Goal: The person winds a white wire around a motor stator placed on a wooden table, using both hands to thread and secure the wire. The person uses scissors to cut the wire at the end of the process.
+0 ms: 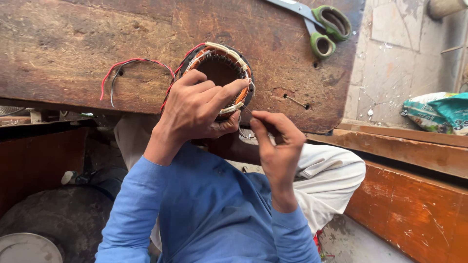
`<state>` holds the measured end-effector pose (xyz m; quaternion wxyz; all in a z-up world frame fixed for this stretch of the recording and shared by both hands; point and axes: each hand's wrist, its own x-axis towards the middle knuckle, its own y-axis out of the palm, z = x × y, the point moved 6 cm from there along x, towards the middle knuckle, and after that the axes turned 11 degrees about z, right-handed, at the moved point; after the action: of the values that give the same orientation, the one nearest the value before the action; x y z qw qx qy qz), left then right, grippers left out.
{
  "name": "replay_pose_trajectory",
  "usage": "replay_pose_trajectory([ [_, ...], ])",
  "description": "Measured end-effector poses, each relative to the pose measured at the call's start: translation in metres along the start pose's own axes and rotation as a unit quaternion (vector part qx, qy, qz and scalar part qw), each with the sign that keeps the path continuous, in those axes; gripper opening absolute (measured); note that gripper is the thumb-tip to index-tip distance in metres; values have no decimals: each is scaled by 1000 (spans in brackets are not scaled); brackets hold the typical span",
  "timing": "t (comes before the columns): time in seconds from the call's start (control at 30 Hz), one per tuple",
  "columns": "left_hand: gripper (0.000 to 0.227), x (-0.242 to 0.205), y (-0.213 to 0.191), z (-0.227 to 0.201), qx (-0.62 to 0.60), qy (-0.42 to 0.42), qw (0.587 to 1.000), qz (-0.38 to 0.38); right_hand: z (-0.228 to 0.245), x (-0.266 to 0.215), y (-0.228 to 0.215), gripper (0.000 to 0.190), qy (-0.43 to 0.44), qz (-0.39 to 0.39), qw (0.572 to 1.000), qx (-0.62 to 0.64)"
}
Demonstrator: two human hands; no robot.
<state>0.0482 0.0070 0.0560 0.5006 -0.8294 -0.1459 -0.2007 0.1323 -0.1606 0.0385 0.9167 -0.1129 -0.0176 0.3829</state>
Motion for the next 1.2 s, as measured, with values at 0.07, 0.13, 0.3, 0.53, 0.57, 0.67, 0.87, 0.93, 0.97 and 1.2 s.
replay_pose_trajectory([
  [0.07,59,1,1,-1,13,-4,1000,14,-5,6,7,15,8,9,999,33],
  [0.13,62,2,3,-2,14,-13,999,26,-9,10,12,16,13,15,997,71],
  [0.3,60,1,2,-2,17,-3,1000,19,-7,14,17,27,-9,26,997,67],
  [0.53,60,-3,6,-1,25,6,999,23,-14,5,16,52,59,68,978,186],
  [0.57,60,-3,6,-1,31,11,999,20,-17,1,16,52,71,68,973,210],
  [0.67,54,-2,6,-2,40,13,999,22,-29,-10,13,48,117,83,944,296],
  [0.87,46,-2,6,-7,48,14,999,4,-52,-15,1,40,131,120,913,368],
  [0.93,48,-2,5,-8,62,27,998,2,-49,-14,-3,38,89,106,924,356],
  [0.97,48,-2,5,-9,69,32,997,0,-45,-14,-5,36,62,91,913,393],
  [1.2,46,-3,2,-13,74,27,997,-8,-27,-11,3,31,5,13,905,425],
])
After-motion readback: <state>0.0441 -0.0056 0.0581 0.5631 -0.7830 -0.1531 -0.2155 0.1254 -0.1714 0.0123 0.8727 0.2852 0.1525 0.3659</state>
